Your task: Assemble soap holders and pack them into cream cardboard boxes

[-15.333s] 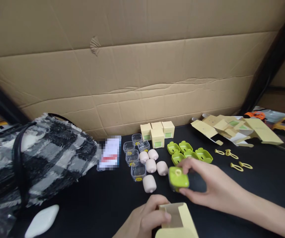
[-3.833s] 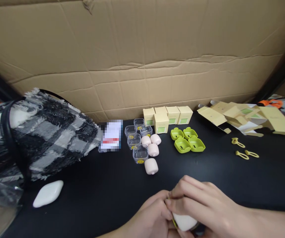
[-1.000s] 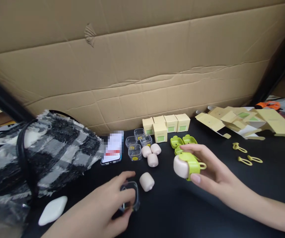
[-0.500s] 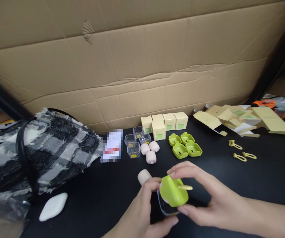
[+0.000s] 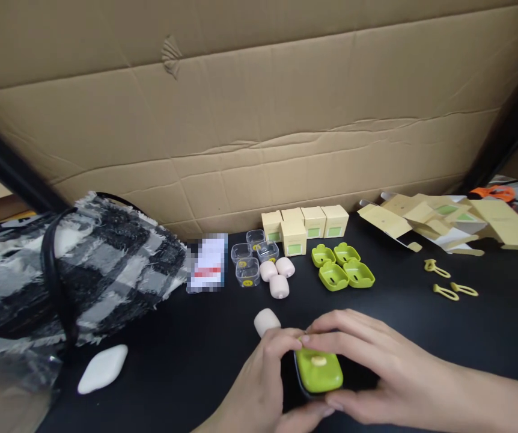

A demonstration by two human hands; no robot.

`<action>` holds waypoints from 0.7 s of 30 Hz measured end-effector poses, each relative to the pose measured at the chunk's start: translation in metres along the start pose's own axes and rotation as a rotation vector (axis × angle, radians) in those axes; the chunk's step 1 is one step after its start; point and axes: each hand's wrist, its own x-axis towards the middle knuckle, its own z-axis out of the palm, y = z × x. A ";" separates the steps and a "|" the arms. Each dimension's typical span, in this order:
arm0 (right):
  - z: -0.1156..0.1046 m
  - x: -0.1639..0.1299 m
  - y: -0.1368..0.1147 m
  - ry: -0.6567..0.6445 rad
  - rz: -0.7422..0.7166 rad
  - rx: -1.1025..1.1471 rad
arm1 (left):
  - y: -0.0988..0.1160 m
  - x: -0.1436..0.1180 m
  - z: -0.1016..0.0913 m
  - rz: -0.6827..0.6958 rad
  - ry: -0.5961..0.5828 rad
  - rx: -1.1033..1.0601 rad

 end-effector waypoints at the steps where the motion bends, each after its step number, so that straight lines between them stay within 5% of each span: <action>1: -0.002 0.001 0.000 0.005 -0.029 -0.039 | 0.000 0.001 -0.001 0.007 0.002 0.011; 6: -0.005 0.004 0.000 0.039 -0.170 -0.181 | -0.002 0.000 -0.001 0.034 0.004 0.049; 12: -0.005 0.005 -0.002 -0.016 -0.141 -0.190 | -0.003 -0.002 -0.006 0.058 -0.041 0.128; 18: -0.013 0.008 0.017 0.059 -0.108 -0.350 | -0.002 0.016 -0.043 0.111 -0.167 0.430; 21: -0.014 0.010 0.026 0.031 0.022 -0.365 | -0.006 0.028 -0.060 0.016 -0.282 0.528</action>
